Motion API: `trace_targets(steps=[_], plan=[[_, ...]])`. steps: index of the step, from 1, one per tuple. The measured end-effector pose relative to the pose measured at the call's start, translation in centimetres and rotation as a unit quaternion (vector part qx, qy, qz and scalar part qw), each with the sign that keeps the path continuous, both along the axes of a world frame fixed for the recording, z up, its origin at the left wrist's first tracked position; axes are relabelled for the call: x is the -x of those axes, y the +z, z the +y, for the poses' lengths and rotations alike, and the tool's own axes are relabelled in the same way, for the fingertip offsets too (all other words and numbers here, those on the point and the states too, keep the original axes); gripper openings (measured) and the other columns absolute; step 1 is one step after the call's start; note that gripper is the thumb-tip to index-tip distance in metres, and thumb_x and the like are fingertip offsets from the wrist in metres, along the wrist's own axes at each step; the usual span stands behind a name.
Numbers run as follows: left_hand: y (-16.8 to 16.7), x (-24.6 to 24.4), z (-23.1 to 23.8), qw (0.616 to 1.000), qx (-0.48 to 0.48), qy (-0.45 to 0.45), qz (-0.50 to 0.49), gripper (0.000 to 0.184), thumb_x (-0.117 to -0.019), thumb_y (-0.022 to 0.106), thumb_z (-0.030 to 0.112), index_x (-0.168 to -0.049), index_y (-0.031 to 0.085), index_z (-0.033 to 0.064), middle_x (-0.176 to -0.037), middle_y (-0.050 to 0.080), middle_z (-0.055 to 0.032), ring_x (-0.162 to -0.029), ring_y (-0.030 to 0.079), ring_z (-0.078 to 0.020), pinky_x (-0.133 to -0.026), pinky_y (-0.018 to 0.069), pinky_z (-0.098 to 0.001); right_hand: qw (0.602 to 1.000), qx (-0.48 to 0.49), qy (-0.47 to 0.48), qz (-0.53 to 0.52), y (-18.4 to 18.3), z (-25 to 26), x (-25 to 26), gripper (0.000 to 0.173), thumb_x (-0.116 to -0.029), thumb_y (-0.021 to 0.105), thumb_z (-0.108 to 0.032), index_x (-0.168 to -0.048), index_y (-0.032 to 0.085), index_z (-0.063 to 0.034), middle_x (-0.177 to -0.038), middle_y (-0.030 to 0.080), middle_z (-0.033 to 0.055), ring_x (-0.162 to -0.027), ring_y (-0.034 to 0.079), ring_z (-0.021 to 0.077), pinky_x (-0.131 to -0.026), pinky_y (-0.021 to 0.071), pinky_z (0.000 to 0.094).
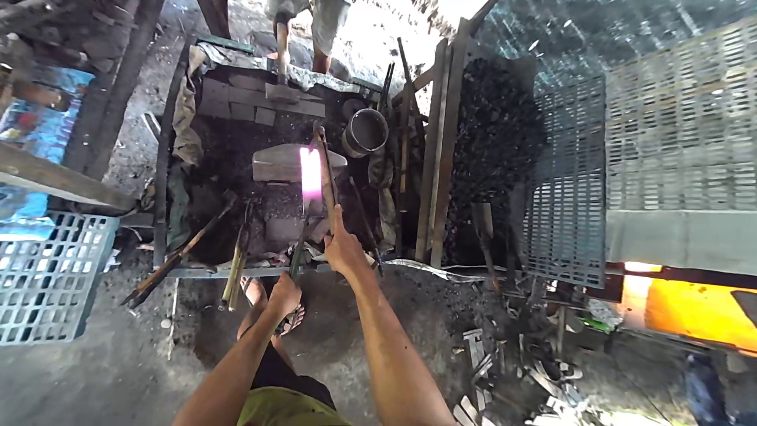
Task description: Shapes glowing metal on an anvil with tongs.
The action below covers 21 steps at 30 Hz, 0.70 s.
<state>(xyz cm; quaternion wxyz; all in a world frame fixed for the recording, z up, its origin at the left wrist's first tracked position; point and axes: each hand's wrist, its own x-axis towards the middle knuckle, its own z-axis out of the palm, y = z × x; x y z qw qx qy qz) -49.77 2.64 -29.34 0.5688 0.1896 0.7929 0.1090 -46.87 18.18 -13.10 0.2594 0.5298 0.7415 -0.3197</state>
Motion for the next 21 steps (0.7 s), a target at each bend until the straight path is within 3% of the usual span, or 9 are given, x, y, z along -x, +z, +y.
trace_targets(steps=[8, 16, 18, 21], plan=[[-0.4, -0.1, 0.0, 1.000, 0.004, 0.004, 0.000, 0.054, -0.0980, 0.058, 0.019, -0.146, 0.041, 0.0018, -0.125, 0.065, -0.0237, -0.116, 0.067, -0.0362, -0.097, 0.0544, -0.0537, 1.000, 0.003, 0.004, -0.001, 0.3, 0.6, 0.1, 0.077, -0.1091, 0.043, -0.027, -0.165, -0.010, -0.0323, -0.105, 0.069, 0.0135, -0.080, 0.071, 0.0232, -0.074, 0.0589, 0.0398], [0.1, 0.0, 0.2, 1.000, 0.014, 0.004, -0.003, 0.055, -0.0980, 0.059, 0.020, -0.147, 0.041, 0.0027, -0.127, 0.065, -0.0245, -0.117, 0.066, -0.0382, -0.097, 0.0539, -0.0556, 1.000, -0.006, 0.015, -0.016, 0.1, 0.2, 0.1, 0.077, -0.1088, 0.043, -0.028, -0.165, -0.010, -0.0325, -0.107, 0.070, 0.0150, -0.089, 0.072, 0.0282, -0.080, 0.0586, 0.0457], [0.2, 0.0, 0.1, 1.000, 0.011, 0.008, -0.005, 0.055, -0.0986, 0.059, 0.019, -0.148, 0.040, 0.0026, -0.126, 0.065, -0.0244, -0.116, 0.067, -0.0375, -0.097, 0.0540, -0.0547, 0.999, -0.013, 0.031, -0.017, 0.2, 0.2, 0.4, 0.078, -0.1082, 0.044, -0.027, -0.166, -0.009, -0.0327, -0.111, 0.071, 0.0154, -0.097, 0.072, 0.0306, -0.086, 0.0581, 0.0490], [-0.3, 0.1, -0.1, 1.000, 0.014, 0.008, 0.002, 0.056, -0.0970, 0.060, 0.019, -0.147, 0.040, 0.0024, -0.125, 0.066, -0.0239, -0.115, 0.068, -0.0373, -0.096, 0.0549, -0.0553, 0.999, 0.012, 0.046, 0.010, 0.9, 0.5, 2.0, 0.077, -0.1087, 0.044, -0.027, -0.166, -0.008, -0.0304, -0.117, 0.068, 0.0175, -0.093, 0.072, 0.0292, -0.083, 0.0590, 0.0463]])
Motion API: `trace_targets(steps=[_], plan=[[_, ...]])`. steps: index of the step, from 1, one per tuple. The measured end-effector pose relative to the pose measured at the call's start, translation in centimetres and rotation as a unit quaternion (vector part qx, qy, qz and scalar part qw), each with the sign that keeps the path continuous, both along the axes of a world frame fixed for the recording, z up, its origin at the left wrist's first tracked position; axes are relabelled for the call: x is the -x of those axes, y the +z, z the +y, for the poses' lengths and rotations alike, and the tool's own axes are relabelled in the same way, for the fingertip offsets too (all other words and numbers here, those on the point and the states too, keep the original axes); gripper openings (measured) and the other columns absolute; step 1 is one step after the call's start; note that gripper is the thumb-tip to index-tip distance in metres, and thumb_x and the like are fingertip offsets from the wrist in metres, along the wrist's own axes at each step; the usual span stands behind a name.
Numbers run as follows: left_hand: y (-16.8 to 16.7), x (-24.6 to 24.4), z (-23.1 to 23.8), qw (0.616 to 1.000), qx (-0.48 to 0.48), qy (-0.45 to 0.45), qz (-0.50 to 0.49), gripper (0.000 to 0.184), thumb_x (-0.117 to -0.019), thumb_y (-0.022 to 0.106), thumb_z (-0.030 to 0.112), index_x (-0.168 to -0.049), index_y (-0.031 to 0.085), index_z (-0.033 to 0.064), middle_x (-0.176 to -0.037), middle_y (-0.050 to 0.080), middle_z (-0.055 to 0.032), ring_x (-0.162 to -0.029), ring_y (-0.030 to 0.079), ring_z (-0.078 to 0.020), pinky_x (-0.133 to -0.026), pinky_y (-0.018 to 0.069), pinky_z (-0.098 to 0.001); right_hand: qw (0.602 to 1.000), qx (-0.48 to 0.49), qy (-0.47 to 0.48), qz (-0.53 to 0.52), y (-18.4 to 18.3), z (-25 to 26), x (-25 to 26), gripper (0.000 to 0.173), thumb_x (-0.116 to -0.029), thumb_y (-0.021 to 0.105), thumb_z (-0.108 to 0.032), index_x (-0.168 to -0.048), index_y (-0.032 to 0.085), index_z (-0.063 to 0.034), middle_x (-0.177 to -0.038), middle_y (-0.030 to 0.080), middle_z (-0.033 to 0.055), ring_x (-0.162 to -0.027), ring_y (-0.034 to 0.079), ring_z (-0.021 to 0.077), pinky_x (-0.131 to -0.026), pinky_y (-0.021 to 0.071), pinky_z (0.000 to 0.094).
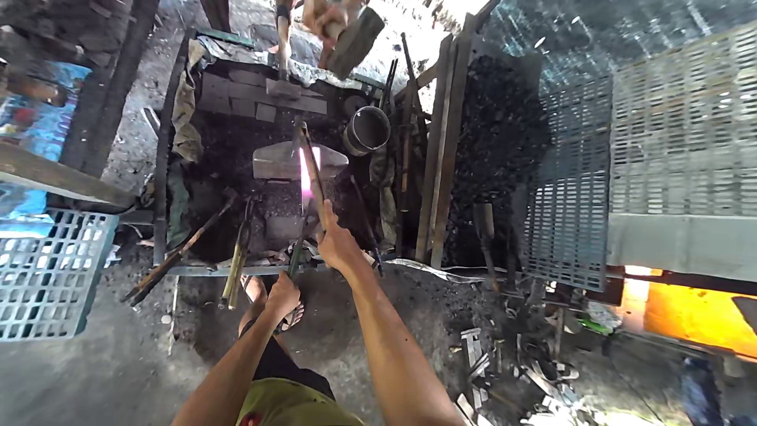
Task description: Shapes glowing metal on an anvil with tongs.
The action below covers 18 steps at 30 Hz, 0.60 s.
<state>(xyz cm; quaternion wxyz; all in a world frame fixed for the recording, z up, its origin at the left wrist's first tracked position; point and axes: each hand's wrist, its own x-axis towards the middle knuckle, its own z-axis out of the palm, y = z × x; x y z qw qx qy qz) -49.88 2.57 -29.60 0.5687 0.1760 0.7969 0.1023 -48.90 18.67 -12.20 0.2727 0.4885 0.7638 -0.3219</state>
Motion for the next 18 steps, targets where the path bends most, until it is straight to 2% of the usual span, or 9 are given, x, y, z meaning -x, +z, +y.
trace_targets(steps=[3, 6, 10, 12, 16, 18], plan=[[0.0, 0.5, -0.2, 1.000, 0.006, -0.007, -0.002, 0.054, -0.0972, 0.059, 0.019, -0.146, 0.043, 0.0029, -0.126, 0.065, -0.0234, -0.117, 0.067, -0.0367, -0.097, 0.0542, -0.0551, 1.000, -0.016, -0.008, 0.021, 0.0, 0.5, 1.0, 0.077, -0.1087, 0.046, -0.029, -0.167, -0.004, -0.0301, -0.119, 0.069, 0.0182, -0.097, 0.071, 0.0311, -0.085, 0.0585, 0.0473], [-0.1, 1.0, -0.1, 1.000, 0.002, -0.006, -0.005, 0.051, -0.0977, 0.058, 0.018, -0.144, 0.044, 0.0027, -0.126, 0.065, -0.0235, -0.116, 0.067, -0.0361, -0.097, 0.0544, -0.0541, 0.998, -0.032, -0.034, 0.052, 0.0, 1.0, -0.1, 0.075, -0.1086, 0.048, -0.030, -0.167, 0.000, -0.0315, -0.123, 0.069, 0.0159, -0.102, 0.071, 0.0303, -0.091, 0.0569, 0.0477], [-0.3, 1.0, 0.2, 1.000, -0.005, -0.007, -0.009, 0.050, -0.0982, 0.058, 0.018, -0.143, 0.044, 0.0015, -0.125, 0.065, -0.0234, -0.116, 0.067, -0.0361, -0.097, 0.0540, -0.0536, 0.995, -0.049, -0.054, 0.064, 0.1, 1.0, -2.5, 0.074, -0.1098, 0.046, -0.034, -0.167, -0.001, -0.0301, -0.118, 0.070, 0.0162, -0.092, 0.072, 0.0286, -0.085, 0.0585, 0.0455], [0.0, 1.2, 0.9, 1.000, -0.011, -0.010, -0.010, 0.052, -0.0987, 0.057, 0.018, -0.146, 0.042, 0.0011, -0.127, 0.064, -0.0238, -0.117, 0.067, -0.0363, -0.098, 0.0534, -0.0538, 0.992, -0.041, -0.079, 0.089, -0.4, 1.8, -3.0, 0.074, -0.1094, 0.048, -0.035, -0.167, 0.002, -0.0292, -0.119, 0.069, 0.0167, -0.083, 0.072, 0.0270, -0.077, 0.0611, 0.0439], [0.5, 1.6, 1.9, 1.000, 0.000, -0.017, -0.002, 0.055, -0.0986, 0.058, 0.018, -0.147, 0.040, 0.0000, -0.130, 0.063, -0.0243, -0.119, 0.065, -0.0363, -0.099, 0.0528, -0.0540, 0.991, -0.032, -0.090, 0.094, -2.8, 2.9, -2.9, 0.072, -0.1097, 0.048, -0.037, -0.167, 0.006, -0.0287, -0.129, 0.066, 0.0179, -0.089, 0.073, 0.0286, -0.082, 0.0603, 0.0456], [0.6, 1.6, 2.0, 1.000, 0.010, -0.022, -0.001, 0.056, -0.0990, 0.058, 0.018, -0.149, 0.039, 0.0008, -0.131, 0.063, -0.0236, -0.120, 0.066, -0.0358, -0.099, 0.0532, -0.0529, 0.994, -0.035, -0.074, 0.073, -3.6, 2.8, -2.6, 0.071, -0.1102, 0.046, -0.036, -0.167, 0.004, -0.0298, -0.121, 0.068, 0.0169, -0.089, 0.073, 0.0282, -0.082, 0.0602, 0.0448]])
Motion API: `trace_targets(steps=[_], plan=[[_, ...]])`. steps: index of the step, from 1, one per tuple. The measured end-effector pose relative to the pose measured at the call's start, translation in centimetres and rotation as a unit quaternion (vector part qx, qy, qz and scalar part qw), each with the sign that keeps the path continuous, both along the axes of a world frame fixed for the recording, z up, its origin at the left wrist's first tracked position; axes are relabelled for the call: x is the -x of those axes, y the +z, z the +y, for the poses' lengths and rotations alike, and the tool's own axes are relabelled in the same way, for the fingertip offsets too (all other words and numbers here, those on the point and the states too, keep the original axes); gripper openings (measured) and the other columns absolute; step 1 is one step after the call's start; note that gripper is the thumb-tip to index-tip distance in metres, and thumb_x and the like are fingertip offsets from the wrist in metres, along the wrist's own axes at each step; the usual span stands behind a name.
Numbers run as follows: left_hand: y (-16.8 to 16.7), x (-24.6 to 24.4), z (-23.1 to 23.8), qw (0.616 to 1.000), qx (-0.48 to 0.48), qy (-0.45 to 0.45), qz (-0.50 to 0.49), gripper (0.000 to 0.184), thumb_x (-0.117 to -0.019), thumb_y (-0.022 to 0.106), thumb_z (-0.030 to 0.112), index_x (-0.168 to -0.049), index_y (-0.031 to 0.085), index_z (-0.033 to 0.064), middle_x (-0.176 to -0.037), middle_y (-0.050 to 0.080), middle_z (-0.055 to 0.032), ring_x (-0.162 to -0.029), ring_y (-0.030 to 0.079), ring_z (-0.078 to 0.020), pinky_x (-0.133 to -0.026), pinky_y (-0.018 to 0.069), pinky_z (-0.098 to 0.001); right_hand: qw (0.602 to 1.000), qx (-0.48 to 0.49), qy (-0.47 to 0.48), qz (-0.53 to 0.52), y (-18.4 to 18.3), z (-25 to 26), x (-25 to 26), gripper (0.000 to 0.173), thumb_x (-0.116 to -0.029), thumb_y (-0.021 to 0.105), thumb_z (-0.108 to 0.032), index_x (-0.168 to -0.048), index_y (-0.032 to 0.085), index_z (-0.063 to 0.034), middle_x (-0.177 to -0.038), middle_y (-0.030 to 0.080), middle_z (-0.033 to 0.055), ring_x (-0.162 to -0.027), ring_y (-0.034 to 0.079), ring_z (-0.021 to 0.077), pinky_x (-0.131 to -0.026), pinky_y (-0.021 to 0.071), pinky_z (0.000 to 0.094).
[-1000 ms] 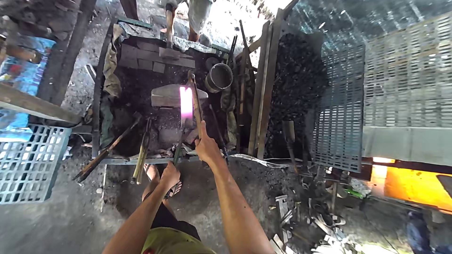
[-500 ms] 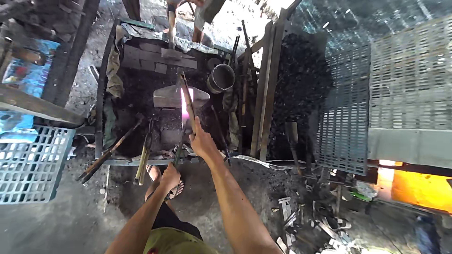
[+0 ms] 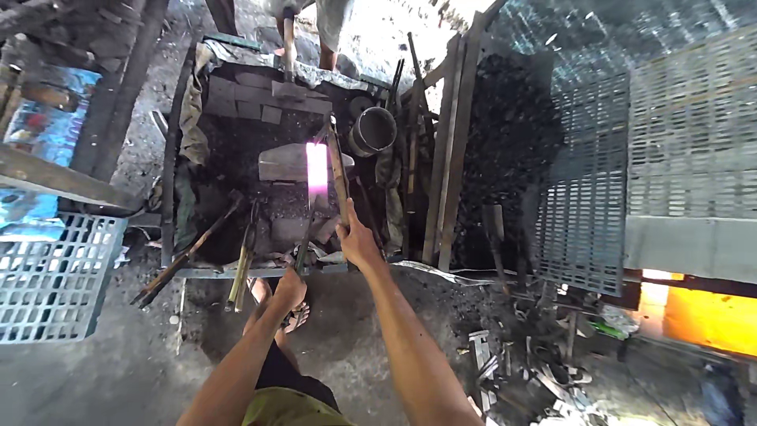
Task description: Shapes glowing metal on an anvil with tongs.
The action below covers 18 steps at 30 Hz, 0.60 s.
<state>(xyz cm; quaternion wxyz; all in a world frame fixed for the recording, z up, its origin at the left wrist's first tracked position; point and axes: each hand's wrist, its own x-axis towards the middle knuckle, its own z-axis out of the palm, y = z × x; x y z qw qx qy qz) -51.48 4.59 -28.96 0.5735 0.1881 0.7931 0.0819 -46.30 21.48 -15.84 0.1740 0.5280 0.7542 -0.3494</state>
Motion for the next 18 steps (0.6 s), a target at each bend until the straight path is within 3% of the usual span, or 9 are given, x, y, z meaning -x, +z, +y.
trace_targets(steps=[3, 8, 13, 18], plan=[[-0.1, -0.1, 0.0, 1.000, 0.000, 0.000, -0.002, 0.058, -0.0996, 0.058, 0.020, -0.150, 0.037, 0.0005, -0.131, 0.063, -0.0240, -0.119, 0.066, -0.0369, -0.099, 0.0532, -0.0534, 0.999, -0.003, 0.026, -0.044, 0.5, -0.9, 0.4, 0.071, -0.1106, 0.043, -0.034, -0.167, -0.001, -0.0322, -0.121, 0.070, 0.0162, -0.104, 0.071, 0.0308, -0.094, 0.0555, 0.0479], [0.1, -0.2, -0.1, 1.000, -0.021, 0.008, -0.005, 0.060, -0.0982, 0.059, 0.019, -0.150, 0.036, 0.0002, -0.131, 0.062, -0.0253, -0.120, 0.065, -0.0385, -0.100, 0.0526, -0.0553, 0.997, 0.003, 0.033, -0.065, 1.9, -1.6, 0.7, 0.071, -0.1107, 0.041, -0.033, -0.167, -0.002, -0.0325, -0.120, 0.070, 0.0167, -0.104, 0.070, 0.0322, -0.092, 0.0559, 0.0505], [-0.3, -0.4, -0.4, 0.999, -0.033, 0.015, -0.001, 0.059, -0.0971, 0.060, 0.019, -0.148, 0.038, -0.0004, -0.131, 0.063, -0.0243, -0.121, 0.065, -0.0375, -0.100, 0.0526, -0.0554, 0.996, 0.014, 0.035, -0.079, 3.3, -2.7, 0.9, 0.072, -0.1104, 0.041, -0.031, -0.166, -0.005, -0.0327, -0.115, 0.069, 0.0166, -0.096, 0.071, 0.0306, -0.085, 0.0582, 0.0474], [0.0, -0.4, -0.3, 1.000, -0.025, 0.009, 0.007, 0.057, -0.0969, 0.060, 0.019, -0.147, 0.040, 0.0003, -0.130, 0.063, -0.0232, -0.120, 0.065, -0.0361, -0.099, 0.0532, -0.0541, 0.995, -0.002, 0.044, -0.092, 2.8, -3.4, 1.0, 0.073, -0.1102, 0.041, -0.032, -0.166, -0.006, -0.0343, -0.114, 0.071, 0.0160, -0.101, 0.071, 0.0324, -0.088, 0.0576, 0.0498]])
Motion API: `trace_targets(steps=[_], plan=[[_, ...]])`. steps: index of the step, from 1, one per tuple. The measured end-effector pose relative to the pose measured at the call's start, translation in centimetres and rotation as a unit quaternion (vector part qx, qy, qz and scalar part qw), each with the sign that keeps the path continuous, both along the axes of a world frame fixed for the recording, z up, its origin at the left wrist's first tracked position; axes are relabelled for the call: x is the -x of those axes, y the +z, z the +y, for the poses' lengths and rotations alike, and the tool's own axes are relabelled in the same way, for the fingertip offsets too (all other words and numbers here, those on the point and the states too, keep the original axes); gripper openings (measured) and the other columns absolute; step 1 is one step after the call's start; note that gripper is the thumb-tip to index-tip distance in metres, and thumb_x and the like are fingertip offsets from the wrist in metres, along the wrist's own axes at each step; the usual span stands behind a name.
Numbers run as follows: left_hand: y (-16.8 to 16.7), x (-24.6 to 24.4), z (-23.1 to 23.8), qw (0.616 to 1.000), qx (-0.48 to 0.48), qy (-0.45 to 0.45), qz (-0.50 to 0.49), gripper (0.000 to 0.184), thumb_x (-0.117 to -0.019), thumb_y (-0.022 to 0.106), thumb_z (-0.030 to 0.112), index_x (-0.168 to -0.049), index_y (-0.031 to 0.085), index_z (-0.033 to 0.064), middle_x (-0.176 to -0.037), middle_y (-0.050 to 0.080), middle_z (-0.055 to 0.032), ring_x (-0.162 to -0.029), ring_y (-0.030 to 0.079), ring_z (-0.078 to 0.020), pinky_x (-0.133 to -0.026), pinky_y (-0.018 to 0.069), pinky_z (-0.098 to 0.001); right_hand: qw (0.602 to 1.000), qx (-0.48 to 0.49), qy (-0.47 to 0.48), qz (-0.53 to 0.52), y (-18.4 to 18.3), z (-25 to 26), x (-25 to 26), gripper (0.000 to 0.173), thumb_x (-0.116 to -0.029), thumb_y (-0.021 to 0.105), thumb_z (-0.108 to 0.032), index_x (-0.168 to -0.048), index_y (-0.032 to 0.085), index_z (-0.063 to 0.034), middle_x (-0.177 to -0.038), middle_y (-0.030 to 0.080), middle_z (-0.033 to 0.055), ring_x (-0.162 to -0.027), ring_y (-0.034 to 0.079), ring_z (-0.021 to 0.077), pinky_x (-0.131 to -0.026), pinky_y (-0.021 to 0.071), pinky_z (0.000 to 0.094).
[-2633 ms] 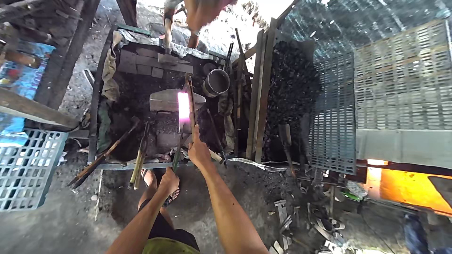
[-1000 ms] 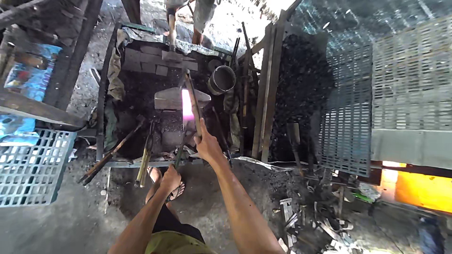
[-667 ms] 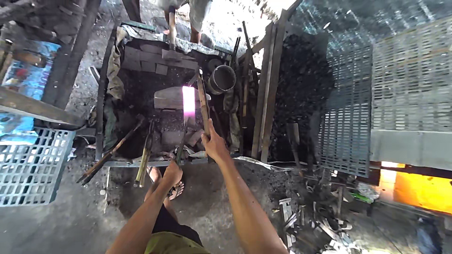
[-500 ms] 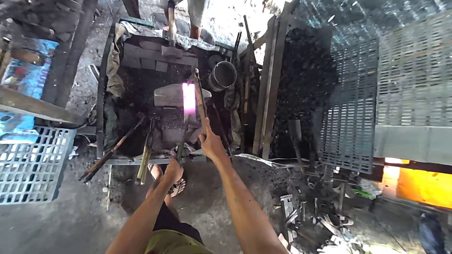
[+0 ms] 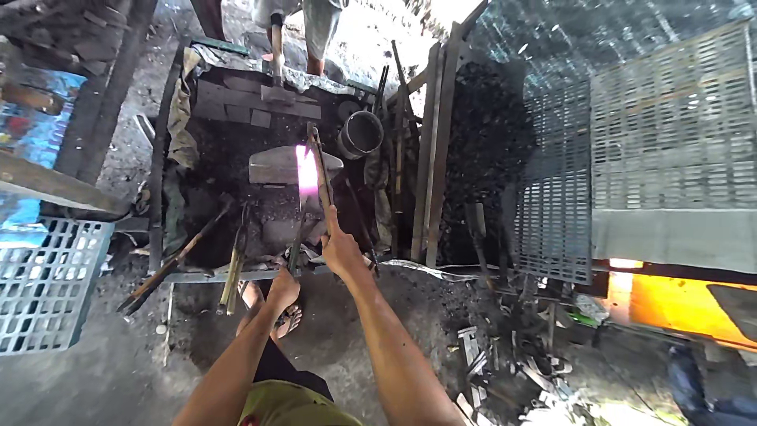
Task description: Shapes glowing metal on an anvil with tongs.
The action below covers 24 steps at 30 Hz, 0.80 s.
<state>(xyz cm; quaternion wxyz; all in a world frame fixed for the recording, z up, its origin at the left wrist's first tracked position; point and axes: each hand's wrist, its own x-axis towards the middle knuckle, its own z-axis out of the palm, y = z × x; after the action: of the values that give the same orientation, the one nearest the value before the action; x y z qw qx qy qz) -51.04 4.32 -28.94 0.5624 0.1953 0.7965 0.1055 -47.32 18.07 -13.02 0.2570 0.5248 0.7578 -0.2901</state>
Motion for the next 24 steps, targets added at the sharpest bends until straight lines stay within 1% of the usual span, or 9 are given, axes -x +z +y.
trace_targets(steps=[4, 8, 12, 14, 18, 21, 23, 24], plan=[[-0.2, 0.1, -0.2, 1.000, 0.000, 0.002, -0.003, 0.059, -0.0967, 0.060, 0.019, -0.148, 0.038, 0.0002, -0.130, 0.063, -0.0237, -0.120, 0.065, -0.0365, -0.099, 0.0533, -0.0540, 1.000, -0.008, 0.008, -0.004, -0.8, -0.7, -0.3, 0.073, -0.1104, 0.041, -0.032, -0.166, -0.007, -0.0334, -0.109, 0.072, 0.0155, -0.099, 0.072, 0.0323, -0.087, 0.0582, 0.0496], [-0.5, 0.0, -0.1, 1.000, -0.004, -0.001, -0.001, 0.060, -0.0966, 0.060, 0.018, -0.149, 0.036, -0.0007, -0.130, 0.063, -0.0244, -0.120, 0.065, -0.0368, -0.099, 0.0533, -0.0542, 1.000, -0.011, 0.008, -0.005, -1.3, -0.9, -0.5, 0.072, -0.1104, 0.039, -0.031, -0.166, -0.007, -0.0332, -0.107, 0.072, 0.0143, -0.098, 0.072, 0.0313, -0.086, 0.0585, 0.0492], [-0.6, 0.1, -0.2, 1.000, -0.007, -0.001, -0.006, 0.064, -0.0970, 0.059, 0.018, -0.152, 0.032, -0.0002, -0.132, 0.062, -0.0246, -0.120, 0.065, -0.0366, -0.100, 0.0528, -0.0543, 1.000, -0.012, 0.008, -0.003, -1.8, -1.1, -0.8, 0.072, -0.1101, 0.039, -0.031, -0.166, -0.007, -0.0340, -0.105, 0.073, 0.0138, -0.097, 0.073, 0.0316, -0.086, 0.0588, 0.0495], [-0.5, 0.1, -0.1, 1.000, -0.007, 0.001, -0.007, 0.063, -0.0974, 0.059, 0.019, -0.152, 0.033, 0.0003, -0.132, 0.062, -0.0244, -0.120, 0.065, -0.0366, -0.100, 0.0527, -0.0540, 1.000, -0.015, 0.011, -0.001, -2.1, -1.1, -0.9, 0.072, -0.1099, 0.039, -0.031, -0.166, -0.007, -0.0333, -0.105, 0.073, 0.0136, -0.098, 0.073, 0.0316, -0.086, 0.0589, 0.0496], [-0.5, 0.2, -0.2, 1.000, 0.005, -0.006, -0.002, 0.061, -0.0970, 0.061, 0.020, -0.149, 0.037, -0.0009, -0.131, 0.062, -0.0255, -0.120, 0.065, -0.0381, -0.099, 0.0531, -0.0556, 1.000, 0.003, -0.006, 0.010, -1.8, -0.5, -1.1, 0.073, -0.1099, 0.041, -0.031, -0.166, -0.005, -0.0305, -0.110, 0.072, 0.0158, -0.099, 0.072, 0.0321, -0.089, 0.0577, 0.0498], [-0.5, 0.4, 0.2, 1.000, 0.003, -0.011, -0.005, 0.060, -0.0966, 0.061, 0.018, -0.148, 0.037, -0.0012, -0.130, 0.063, -0.0248, -0.119, 0.065, -0.0373, -0.099, 0.0534, -0.0547, 1.000, 0.005, -0.003, 0.014, -1.2, 0.5, -1.3, 0.073, -0.1099, 0.042, -0.031, -0.166, -0.004, -0.0314, -0.109, 0.071, 0.0159, -0.097, 0.072, 0.0315, -0.087, 0.0577, 0.0490], [-0.6, 0.5, 0.7, 1.000, -0.011, -0.002, -0.008, 0.061, -0.0969, 0.060, 0.017, -0.150, 0.034, -0.0020, -0.130, 0.062, -0.0250, -0.118, 0.066, -0.0369, -0.098, 0.0536, -0.0544, 1.000, -0.001, -0.003, 0.017, -0.9, 1.3, -0.8, 0.073, -0.1101, 0.042, -0.031, -0.167, -0.004, -0.0310, -0.114, 0.071, 0.0167, -0.102, 0.071, 0.0320, -0.090, 0.0570, 0.0494], [-0.8, 0.6, 1.0, 1.000, -0.018, 0.003, -0.008, 0.060, -0.0969, 0.059, 0.016, -0.148, 0.035, -0.0025, -0.130, 0.062, -0.0253, -0.118, 0.066, -0.0370, -0.098, 0.0537, -0.0544, 1.000, -0.001, -0.003, 0.018, -0.6, 1.7, -0.4, 0.073, -0.1104, 0.042, -0.030, -0.167, -0.004, -0.0307, -0.118, 0.070, 0.0178, -0.105, 0.070, 0.0328, -0.093, 0.0561, 0.0502]])
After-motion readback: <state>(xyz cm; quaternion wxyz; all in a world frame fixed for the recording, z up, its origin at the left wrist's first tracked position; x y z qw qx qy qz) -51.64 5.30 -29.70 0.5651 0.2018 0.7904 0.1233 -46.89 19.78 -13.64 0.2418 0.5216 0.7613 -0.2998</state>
